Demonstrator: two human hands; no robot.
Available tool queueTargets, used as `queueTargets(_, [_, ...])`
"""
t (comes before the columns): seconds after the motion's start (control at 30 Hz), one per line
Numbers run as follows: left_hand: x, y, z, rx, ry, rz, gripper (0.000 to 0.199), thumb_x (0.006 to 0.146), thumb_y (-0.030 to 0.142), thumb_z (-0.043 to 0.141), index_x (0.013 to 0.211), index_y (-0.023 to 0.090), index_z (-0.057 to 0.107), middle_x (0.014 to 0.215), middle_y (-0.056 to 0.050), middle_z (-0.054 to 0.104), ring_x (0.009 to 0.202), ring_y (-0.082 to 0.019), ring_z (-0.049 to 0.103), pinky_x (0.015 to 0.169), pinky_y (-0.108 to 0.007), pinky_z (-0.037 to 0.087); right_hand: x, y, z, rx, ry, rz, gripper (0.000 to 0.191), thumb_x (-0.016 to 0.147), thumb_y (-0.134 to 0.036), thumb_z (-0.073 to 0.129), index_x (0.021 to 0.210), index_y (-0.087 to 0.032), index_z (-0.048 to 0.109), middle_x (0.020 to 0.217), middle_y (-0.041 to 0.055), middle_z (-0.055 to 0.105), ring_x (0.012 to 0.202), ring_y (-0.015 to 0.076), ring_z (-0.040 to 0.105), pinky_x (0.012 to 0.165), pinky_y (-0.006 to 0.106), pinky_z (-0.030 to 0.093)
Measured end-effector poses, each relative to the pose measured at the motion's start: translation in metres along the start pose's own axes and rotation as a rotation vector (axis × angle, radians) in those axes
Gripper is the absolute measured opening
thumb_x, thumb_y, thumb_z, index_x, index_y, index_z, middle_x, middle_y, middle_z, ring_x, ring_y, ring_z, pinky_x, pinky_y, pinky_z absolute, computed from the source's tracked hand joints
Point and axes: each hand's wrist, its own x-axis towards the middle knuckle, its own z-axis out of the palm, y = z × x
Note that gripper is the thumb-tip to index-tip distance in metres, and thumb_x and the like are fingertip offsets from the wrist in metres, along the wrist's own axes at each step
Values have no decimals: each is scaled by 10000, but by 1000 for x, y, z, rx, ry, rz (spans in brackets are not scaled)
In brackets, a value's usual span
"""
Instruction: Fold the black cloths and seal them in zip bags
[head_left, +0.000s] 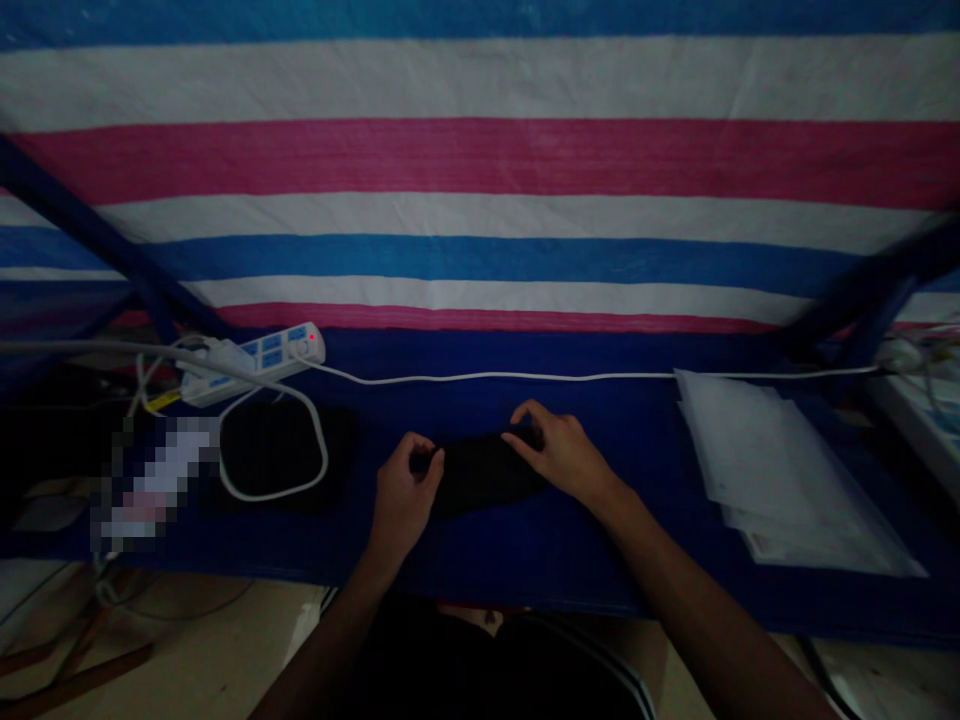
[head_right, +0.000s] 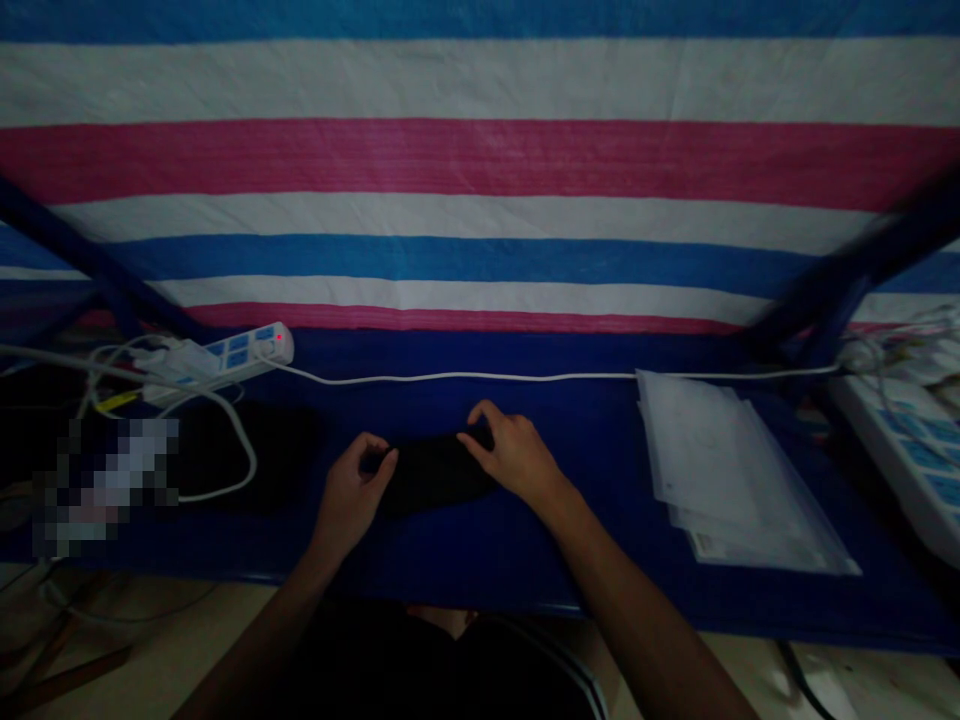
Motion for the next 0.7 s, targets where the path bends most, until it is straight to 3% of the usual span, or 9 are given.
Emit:
queueTargets(0.2, [5, 3, 0, 112, -31, 47, 59, 924, 260, 576, 920, 207, 602, 888, -25, 663, 845, -196, 671, 695, -286, 525, -2, -6, 0, -231, -27, 89, 219, 982, -480, 654, 1038, -274, 699, 695, -2, 689, 659, 209, 692, 587, 276, 382])
queueTargets(0.37, [-14, 32, 1, 448, 88, 349, 302, 976, 163, 500, 1247, 221, 619, 1244, -114, 633, 1156, -278, 642, 991, -465, 539, -3, -9, -1, -250, -33, 85, 215, 991, -462, 651, 1078, -272, 698, 757, 4, 738, 723, 224, 723, 623, 281, 407])
queueTargets(0.5, [-34, 41, 15, 568, -123, 582, 494, 1038, 271, 493, 1526, 210, 445, 1582, -129, 488, 1498, -313, 419, 1216, -530, 392, -2, -10, -1, -264, -39, 80, 217, 1001, -450, 630, 1092, -263, 692, 806, 16, 763, 748, 231, 737, 638, 284, 421])
queueTargets(0.6, [-39, 29, 27, 675, -189, 557, 617, 1070, 365, 457, 1626, 162, 283, 1665, -151, 399, 1570, -326, 319, 1261, -584, 314, -2, -10, -1, -259, -33, 95, 249, 1001, -485, 620, 1085, -264, 698, 797, 15, 761, 737, 228, 734, 632, 282, 421])
queueTargets(0.7, [-39, 18, 34, 735, -191, 525, 648, 1080, 396, 428, 1648, 151, 237, 1685, -155, 364, 1585, -332, 288, 1267, -609, 288, -2, -9, -2, -247, -19, 92, 268, 987, -506, 630, 1066, -260, 702, 780, 11, 755, 726, 224, 730, 630, 283, 426])
